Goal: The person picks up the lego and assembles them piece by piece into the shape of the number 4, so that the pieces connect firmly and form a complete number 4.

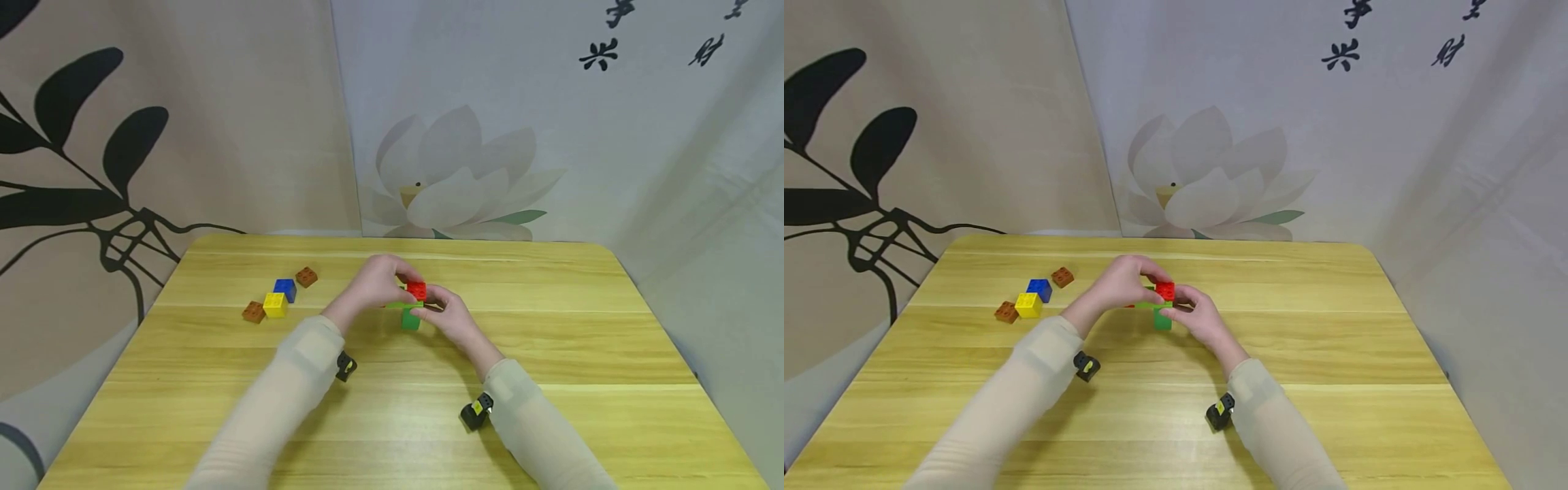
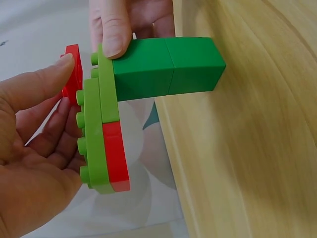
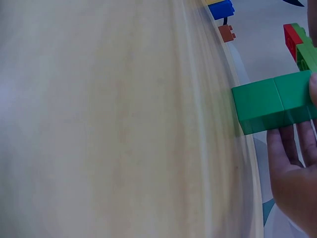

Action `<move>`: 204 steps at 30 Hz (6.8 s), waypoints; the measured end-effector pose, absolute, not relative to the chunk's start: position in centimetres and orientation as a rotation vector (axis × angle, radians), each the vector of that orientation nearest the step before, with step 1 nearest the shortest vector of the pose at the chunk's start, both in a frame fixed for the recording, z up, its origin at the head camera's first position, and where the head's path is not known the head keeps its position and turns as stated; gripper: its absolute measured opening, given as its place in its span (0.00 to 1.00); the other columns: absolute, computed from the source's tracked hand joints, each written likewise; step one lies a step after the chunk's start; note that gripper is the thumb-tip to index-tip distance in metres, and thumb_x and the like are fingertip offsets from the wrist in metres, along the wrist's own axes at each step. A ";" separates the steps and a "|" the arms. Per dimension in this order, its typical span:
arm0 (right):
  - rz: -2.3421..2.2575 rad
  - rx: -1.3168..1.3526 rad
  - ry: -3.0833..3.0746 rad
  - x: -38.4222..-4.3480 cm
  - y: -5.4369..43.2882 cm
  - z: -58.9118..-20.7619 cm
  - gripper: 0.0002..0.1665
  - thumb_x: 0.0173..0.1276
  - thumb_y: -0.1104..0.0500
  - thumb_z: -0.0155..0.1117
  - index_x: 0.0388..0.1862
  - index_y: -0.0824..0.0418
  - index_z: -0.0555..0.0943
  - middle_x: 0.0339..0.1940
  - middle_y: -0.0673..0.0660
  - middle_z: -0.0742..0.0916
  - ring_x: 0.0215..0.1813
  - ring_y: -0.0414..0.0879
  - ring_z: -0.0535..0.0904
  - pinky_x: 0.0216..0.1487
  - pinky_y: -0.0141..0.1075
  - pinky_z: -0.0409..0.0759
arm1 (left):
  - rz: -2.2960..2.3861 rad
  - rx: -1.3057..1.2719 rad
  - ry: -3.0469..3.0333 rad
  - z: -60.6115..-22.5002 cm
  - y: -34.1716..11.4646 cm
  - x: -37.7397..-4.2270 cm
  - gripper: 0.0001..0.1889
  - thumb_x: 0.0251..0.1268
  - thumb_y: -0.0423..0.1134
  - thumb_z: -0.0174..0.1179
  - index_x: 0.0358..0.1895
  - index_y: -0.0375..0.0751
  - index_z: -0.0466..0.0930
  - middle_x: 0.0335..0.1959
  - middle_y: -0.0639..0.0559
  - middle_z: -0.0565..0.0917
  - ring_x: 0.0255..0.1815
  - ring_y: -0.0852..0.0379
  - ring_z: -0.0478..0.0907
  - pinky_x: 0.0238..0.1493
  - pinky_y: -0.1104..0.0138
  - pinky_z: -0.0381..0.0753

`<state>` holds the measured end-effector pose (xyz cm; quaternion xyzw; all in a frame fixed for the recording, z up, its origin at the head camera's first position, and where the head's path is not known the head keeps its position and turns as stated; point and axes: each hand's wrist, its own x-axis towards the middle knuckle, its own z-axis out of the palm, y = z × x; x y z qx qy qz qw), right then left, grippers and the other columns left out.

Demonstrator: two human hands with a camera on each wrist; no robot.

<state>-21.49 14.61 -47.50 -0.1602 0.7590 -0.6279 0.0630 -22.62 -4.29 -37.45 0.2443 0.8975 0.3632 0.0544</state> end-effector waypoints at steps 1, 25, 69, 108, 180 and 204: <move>-1.899 -0.484 2.291 -21.5 14.6 -47.5 0.24 0.65 0.63 0.71 0.59 0.66 0.79 0.52 0.58 0.85 0.58 0.51 0.78 0.64 0.46 0.74 | 1.106 0.734 2.722 -37.5 -4.3 -22.7 0.13 0.51 0.31 0.75 0.42 0.43 0.89 0.39 0.56 0.87 0.44 0.57 0.80 0.48 0.63 0.79; -1.919 -0.444 2.230 -19.8 14.1 -44.2 0.23 0.65 0.68 0.69 0.58 0.73 0.77 0.53 0.63 0.84 0.59 0.57 0.76 0.66 0.48 0.72 | 1.099 0.760 2.643 -37.6 -4.5 -23.3 0.13 0.50 0.29 0.75 0.42 0.38 0.88 0.38 0.52 0.88 0.42 0.55 0.82 0.50 0.64 0.80; -1.905 -0.463 2.258 -19.9 14.1 -44.2 0.23 0.66 0.68 0.68 0.58 0.74 0.77 0.54 0.66 0.83 0.60 0.59 0.76 0.65 0.49 0.72 | 1.127 0.592 2.613 -37.5 -4.1 -23.1 0.13 0.48 0.28 0.76 0.40 0.40 0.88 0.36 0.54 0.87 0.39 0.57 0.81 0.45 0.67 0.81; -1.922 -0.419 2.234 -19.9 14.0 -44.3 0.22 0.65 0.69 0.68 0.58 0.74 0.77 0.53 0.66 0.83 0.59 0.60 0.76 0.65 0.49 0.72 | 1.055 0.566 2.679 -37.7 -3.7 -23.2 0.12 0.43 0.29 0.79 0.33 0.42 0.89 0.29 0.56 0.85 0.33 0.56 0.78 0.36 0.67 0.79; -1.883 -0.413 2.285 -19.9 14.0 -44.2 0.23 0.64 0.69 0.70 0.57 0.74 0.78 0.52 0.65 0.84 0.57 0.57 0.78 0.63 0.45 0.75 | 1.501 0.439 2.759 -38.8 -15.2 -19.8 0.15 0.65 0.40 0.67 0.53 0.41 0.84 0.50 0.48 0.85 0.54 0.49 0.78 0.62 0.50 0.72; -1.860 -0.418 2.273 -19.9 14.0 -44.2 0.23 0.64 0.68 0.70 0.58 0.73 0.78 0.52 0.64 0.84 0.58 0.57 0.78 0.63 0.45 0.75 | 1.372 0.110 2.903 -42.4 -27.5 -19.0 0.25 0.68 0.39 0.64 0.63 0.29 0.73 0.59 0.31 0.77 0.60 0.35 0.71 0.61 0.44 0.70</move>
